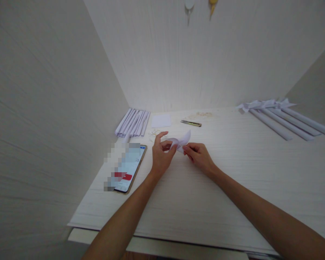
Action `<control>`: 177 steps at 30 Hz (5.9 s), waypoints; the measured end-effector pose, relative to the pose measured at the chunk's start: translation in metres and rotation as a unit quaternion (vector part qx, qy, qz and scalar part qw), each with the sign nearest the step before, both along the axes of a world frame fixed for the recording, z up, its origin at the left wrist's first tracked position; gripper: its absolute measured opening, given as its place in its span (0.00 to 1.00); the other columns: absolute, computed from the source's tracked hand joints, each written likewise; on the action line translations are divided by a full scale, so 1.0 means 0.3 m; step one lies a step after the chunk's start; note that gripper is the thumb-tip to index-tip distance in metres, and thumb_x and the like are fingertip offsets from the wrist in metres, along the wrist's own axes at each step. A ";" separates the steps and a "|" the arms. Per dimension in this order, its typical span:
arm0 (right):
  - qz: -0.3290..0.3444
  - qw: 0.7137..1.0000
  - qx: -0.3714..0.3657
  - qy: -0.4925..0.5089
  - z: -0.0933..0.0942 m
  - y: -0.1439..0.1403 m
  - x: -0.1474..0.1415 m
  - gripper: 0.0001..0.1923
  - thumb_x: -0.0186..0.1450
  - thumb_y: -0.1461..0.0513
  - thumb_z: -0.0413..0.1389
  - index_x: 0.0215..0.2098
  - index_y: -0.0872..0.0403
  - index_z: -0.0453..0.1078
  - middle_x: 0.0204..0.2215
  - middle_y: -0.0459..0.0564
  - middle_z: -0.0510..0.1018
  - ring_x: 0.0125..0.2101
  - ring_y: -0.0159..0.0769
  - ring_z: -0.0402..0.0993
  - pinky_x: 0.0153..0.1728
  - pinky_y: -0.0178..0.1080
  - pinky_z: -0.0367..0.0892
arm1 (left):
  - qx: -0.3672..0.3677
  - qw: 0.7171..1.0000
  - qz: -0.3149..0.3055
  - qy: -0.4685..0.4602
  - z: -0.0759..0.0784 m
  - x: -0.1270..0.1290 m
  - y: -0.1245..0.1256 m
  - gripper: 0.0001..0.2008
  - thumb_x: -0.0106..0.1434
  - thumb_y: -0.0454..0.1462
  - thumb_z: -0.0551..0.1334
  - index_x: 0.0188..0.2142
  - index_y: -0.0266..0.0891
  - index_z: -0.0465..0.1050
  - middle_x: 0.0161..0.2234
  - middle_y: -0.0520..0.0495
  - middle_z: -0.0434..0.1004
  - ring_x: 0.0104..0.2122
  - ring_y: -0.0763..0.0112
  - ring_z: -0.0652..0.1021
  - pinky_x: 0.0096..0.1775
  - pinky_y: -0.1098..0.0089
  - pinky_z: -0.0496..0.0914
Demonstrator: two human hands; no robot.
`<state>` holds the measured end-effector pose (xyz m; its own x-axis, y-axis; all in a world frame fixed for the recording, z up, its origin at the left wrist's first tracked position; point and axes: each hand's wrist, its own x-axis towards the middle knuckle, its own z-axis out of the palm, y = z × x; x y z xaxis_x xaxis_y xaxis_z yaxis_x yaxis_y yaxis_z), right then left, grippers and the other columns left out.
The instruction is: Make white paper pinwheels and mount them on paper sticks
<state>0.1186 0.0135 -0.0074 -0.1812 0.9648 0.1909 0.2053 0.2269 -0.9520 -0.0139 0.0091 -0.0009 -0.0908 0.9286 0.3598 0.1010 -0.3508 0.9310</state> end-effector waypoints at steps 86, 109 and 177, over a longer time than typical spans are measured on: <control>-0.001 0.999 -0.039 -0.005 0.011 -0.015 -0.008 0.14 0.54 0.57 0.49 0.15 0.56 0.61 0.06 0.39 0.58 0.09 0.23 0.51 0.11 0.29 0.47 | -0.094 0.989 -0.027 -0.113 -0.003 -0.003 0.022 0.05 0.41 0.34 0.64 0.22 0.35 0.72 0.21 0.52 0.73 0.23 0.76 0.72 0.29 0.73 0.67; -0.015 0.999 -0.037 -0.012 0.006 -0.010 -0.007 0.14 0.54 0.56 0.48 0.15 0.56 0.61 0.07 0.39 0.58 0.09 0.24 0.52 0.12 0.30 0.49 | -0.082 0.994 -0.011 -0.073 0.001 -0.005 0.020 0.06 0.47 0.37 0.61 0.22 0.35 0.72 0.20 0.54 0.70 0.22 0.78 0.69 0.27 0.75 0.63; -0.059 0.995 -0.055 0.052 0.004 -0.009 -0.008 0.14 0.53 0.58 0.51 0.14 0.57 0.62 0.06 0.39 0.59 0.08 0.23 0.52 0.11 0.29 0.47 | -0.063 0.997 -0.029 -0.039 -0.028 -0.002 0.018 0.13 0.46 0.35 0.63 0.34 0.35 0.73 0.31 0.46 0.77 0.30 0.69 0.76 0.34 0.70 0.70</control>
